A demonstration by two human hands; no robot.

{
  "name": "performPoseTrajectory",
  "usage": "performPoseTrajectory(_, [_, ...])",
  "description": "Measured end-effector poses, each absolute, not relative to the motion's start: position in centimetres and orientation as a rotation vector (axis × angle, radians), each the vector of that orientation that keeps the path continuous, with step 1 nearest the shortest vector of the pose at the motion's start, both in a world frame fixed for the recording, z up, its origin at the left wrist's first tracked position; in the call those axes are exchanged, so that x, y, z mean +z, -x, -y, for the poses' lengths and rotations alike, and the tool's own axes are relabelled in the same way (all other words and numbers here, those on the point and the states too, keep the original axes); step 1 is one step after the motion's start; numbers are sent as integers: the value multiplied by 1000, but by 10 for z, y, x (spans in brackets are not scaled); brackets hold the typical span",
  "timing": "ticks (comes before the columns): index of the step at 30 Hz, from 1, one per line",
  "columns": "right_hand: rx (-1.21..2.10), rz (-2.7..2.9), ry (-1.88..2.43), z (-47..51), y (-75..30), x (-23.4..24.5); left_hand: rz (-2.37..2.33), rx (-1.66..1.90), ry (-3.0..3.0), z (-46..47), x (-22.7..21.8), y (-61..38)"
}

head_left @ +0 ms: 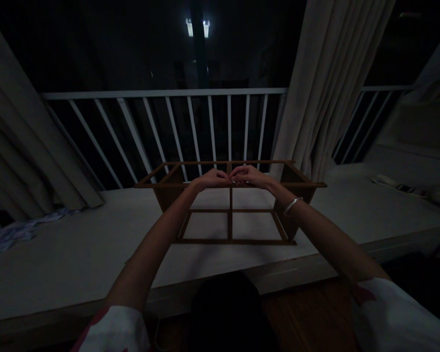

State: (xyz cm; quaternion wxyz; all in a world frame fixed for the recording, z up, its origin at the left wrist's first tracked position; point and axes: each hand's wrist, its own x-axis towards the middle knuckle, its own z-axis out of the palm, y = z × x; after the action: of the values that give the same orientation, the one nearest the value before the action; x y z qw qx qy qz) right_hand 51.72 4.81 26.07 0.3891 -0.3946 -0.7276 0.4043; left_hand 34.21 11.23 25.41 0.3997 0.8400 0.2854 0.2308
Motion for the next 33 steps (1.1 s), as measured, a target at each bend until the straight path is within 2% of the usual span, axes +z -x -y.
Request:
performPoseTrajectory(12, [980,1865,1063,-45,-512,264,-696,582,-2171,-108,255,-343])
performPoseTrajectory(33, [894,1964,924,-56,-522,257,-675,604,-2153,-100,258,-342])
